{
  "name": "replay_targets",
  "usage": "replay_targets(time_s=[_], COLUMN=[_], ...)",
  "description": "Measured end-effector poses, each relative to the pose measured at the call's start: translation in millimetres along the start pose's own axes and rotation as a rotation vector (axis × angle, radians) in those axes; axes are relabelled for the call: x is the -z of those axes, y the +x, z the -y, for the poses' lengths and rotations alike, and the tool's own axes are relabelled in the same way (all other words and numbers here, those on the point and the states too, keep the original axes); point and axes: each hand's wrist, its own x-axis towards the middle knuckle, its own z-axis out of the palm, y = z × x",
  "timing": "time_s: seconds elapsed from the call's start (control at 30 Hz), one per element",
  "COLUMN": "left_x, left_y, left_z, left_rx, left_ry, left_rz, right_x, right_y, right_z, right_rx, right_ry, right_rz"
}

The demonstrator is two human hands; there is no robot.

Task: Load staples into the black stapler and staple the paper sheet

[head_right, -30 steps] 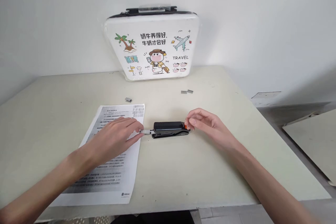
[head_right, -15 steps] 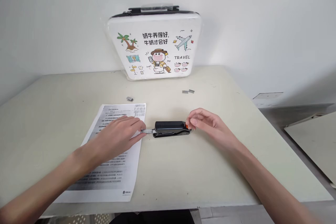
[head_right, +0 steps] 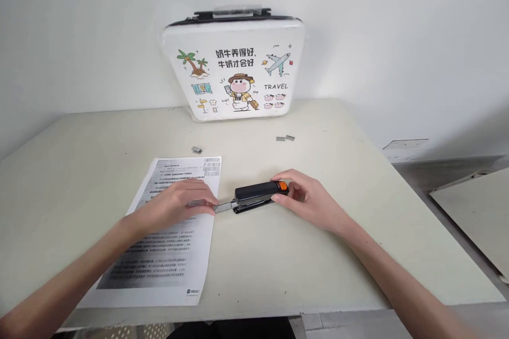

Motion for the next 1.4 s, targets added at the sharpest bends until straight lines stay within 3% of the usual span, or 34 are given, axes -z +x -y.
replay_targets(time_s=[0.37, 0.53, 0.73, 0.9, 0.97, 1.13, 1.4], left_x=[-8.5, -8.9, -7.1, 4.6, 6.0, -1.3, -10.1], left_y=[60, 72, 55, 23, 12, 1, -5], left_z=[6, 6, 14, 52, 67, 80, 62], left_rx=[-0.120, -0.128, -0.075, 0.173, 0.256, 0.325, 0.306], left_ry=[0.008, 0.069, 0.026, 0.218, 0.337, 0.465, 0.359], left_rz=[0.060, 0.057, -0.005, -0.348, -0.405, -0.367, -0.328], right_x=[-6, -8, -10, -9, -9, -11, -14], right_y=[4, 4, 3, 1, 0, -1, -4], right_z=[-10, -7, -6, -8, -8, -8, -10], right_rx=[0.091, 0.109, 0.061, 0.057, 0.059, 0.075, 0.086], right_ry=[-0.073, -0.046, -0.023, -0.048, -0.063, -0.079, -0.092], right_rz=[-0.025, -0.029, -0.072, -0.075, -0.079, -0.085, -0.105])
